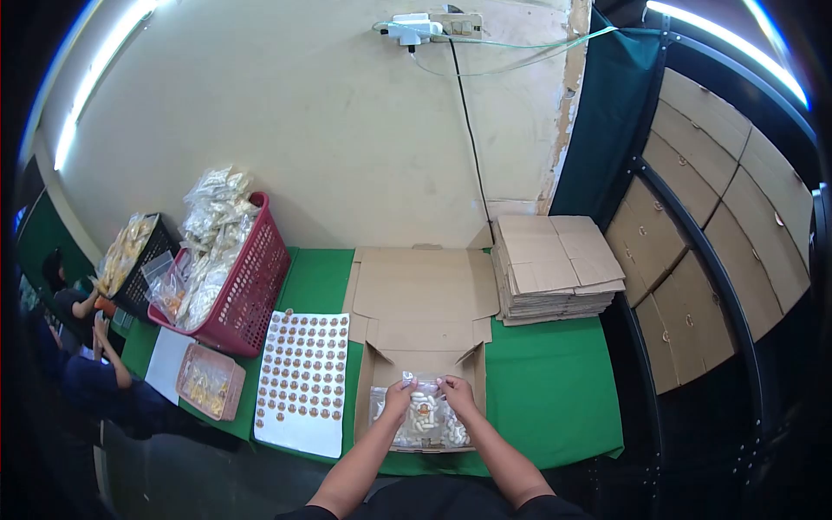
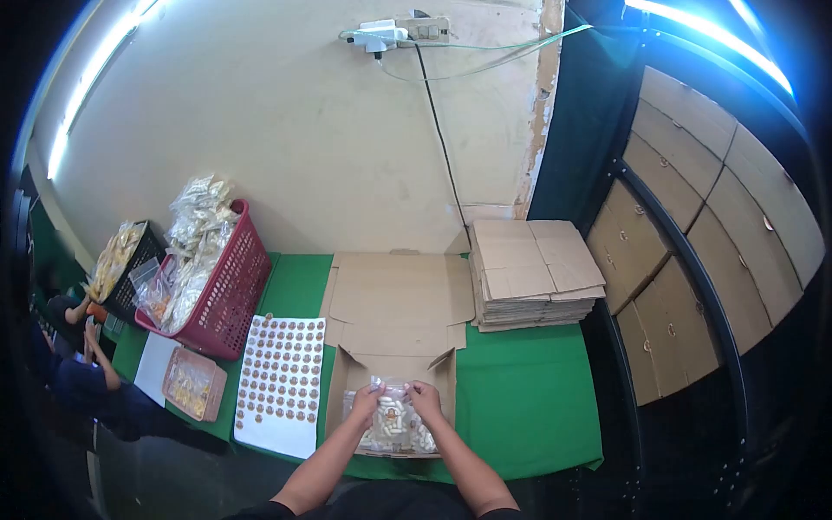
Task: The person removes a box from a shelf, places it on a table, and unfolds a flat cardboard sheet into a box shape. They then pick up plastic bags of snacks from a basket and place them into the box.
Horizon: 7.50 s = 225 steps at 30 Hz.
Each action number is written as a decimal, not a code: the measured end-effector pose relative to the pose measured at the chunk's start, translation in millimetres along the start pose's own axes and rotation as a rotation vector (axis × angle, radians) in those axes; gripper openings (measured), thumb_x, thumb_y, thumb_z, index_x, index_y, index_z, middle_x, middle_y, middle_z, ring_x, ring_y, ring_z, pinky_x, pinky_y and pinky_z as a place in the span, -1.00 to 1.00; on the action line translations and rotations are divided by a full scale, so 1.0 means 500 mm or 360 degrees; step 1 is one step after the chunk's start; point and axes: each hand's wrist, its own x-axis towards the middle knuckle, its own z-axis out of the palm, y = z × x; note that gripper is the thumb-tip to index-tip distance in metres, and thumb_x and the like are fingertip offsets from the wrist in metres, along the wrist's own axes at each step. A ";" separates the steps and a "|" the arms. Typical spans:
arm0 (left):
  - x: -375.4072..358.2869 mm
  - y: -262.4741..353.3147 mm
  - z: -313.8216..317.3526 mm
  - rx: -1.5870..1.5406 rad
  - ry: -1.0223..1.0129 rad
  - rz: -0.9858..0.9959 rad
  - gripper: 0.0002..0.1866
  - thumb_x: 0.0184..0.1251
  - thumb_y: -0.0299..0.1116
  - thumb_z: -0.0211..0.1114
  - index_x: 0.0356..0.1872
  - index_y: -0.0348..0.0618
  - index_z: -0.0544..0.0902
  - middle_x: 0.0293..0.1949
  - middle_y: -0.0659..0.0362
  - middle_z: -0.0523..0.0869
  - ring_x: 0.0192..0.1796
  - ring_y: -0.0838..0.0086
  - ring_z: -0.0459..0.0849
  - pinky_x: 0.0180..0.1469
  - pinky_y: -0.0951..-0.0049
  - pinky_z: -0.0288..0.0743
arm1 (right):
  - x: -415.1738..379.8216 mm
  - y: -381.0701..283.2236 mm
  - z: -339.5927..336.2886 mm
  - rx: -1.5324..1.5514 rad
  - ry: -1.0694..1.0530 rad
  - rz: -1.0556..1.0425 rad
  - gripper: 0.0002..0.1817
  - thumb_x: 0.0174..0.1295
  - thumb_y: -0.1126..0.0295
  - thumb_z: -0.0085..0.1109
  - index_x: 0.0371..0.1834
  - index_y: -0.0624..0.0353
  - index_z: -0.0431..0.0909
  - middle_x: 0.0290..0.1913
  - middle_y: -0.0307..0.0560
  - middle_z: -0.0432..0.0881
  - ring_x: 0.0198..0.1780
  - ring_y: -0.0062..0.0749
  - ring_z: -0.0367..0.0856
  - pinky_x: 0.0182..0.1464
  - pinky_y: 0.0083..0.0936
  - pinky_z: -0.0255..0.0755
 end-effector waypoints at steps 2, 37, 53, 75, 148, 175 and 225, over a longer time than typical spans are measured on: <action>-0.003 -0.011 0.002 -0.0105 0.0007 -0.0074 -0.76 0.30 -0.25 0.21 -0.28 -0.25 0.62 -0.37 0.22 0.67 -0.30 0.59 0.55 -0.21 0.56 0.39 | 0.002 0.019 -0.008 0.0054 -0.0028 0.0030 -0.83 0.26 0.37 0.08 -0.37 0.24 0.59 -0.49 -0.26 0.59 -0.47 -0.65 0.51 -0.41 -0.67 0.33; 0.021 0.088 0.109 0.0067 0.0011 0.0458 -0.70 0.33 -0.16 0.16 -0.22 -0.22 0.65 -0.36 0.20 0.68 -0.37 0.59 0.58 -0.32 0.56 0.43 | 0.079 -0.051 -0.010 -0.0379 0.0338 -0.0697 -0.70 0.15 0.25 0.21 -0.23 0.28 0.50 -0.33 0.03 0.64 -0.28 -0.21 0.63 -0.21 -0.46 0.46; 0.048 0.063 0.100 -0.0087 0.0140 0.0301 -0.85 0.15 -0.35 0.36 -0.34 -0.20 0.64 -0.47 0.30 0.62 -0.46 0.69 0.47 -0.43 0.65 0.32 | 0.088 -0.013 -0.038 0.0286 0.0151 -0.0291 -0.78 0.24 0.31 0.11 -0.37 0.26 0.62 -0.49 -0.19 0.63 -0.42 -0.55 0.56 -0.33 -0.53 0.42; -0.038 0.129 0.121 0.0278 0.0059 0.0841 -0.73 0.31 -0.29 0.18 -0.16 -0.32 0.60 -0.33 0.18 0.67 -0.33 0.56 0.58 -0.28 0.56 0.45 | -0.016 -0.064 -0.041 0.0119 -0.0193 -0.0466 -0.55 0.13 0.39 0.26 0.10 0.19 0.41 -0.04 -0.11 0.54 -0.05 -0.51 0.49 -0.05 -0.57 0.43; 0.220 0.034 -0.130 0.1500 0.0025 0.0165 -0.61 0.12 -0.10 0.27 -0.18 -0.20 0.66 -0.20 0.00 0.69 -0.11 0.22 0.66 -0.02 0.35 0.49 | 0.160 -0.038 -0.124 -0.1839 -0.0548 -0.0411 -0.50 0.00 0.30 0.30 0.06 0.11 0.45 0.08 0.07 0.47 0.12 -0.03 0.44 0.15 -0.27 0.35; -0.049 0.053 -0.208 0.0071 -0.0422 0.0095 -0.63 0.35 -0.26 0.12 0.11 -0.16 0.42 -0.03 0.13 0.60 0.07 0.43 0.54 0.08 0.42 0.39 | -0.105 -0.007 0.035 0.0379 0.0834 -0.0364 -0.83 0.26 0.50 0.02 -0.10 0.28 0.40 -0.30 -0.07 0.58 -0.34 -0.51 0.55 -0.28 -0.63 0.43; 0.576 0.839 -1.193 0.1184 0.0075 0.1123 -0.53 0.03 -0.17 0.39 -0.01 -0.09 0.59 -0.17 0.09 0.68 -0.11 0.31 0.64 -0.04 0.38 0.46 | 0.658 -0.316 1.391 -0.0175 0.0367 -0.0492 -0.70 0.13 0.45 0.17 -0.06 0.23 0.45 -0.21 -0.12 0.59 -0.33 -0.50 0.54 -0.33 -0.58 0.42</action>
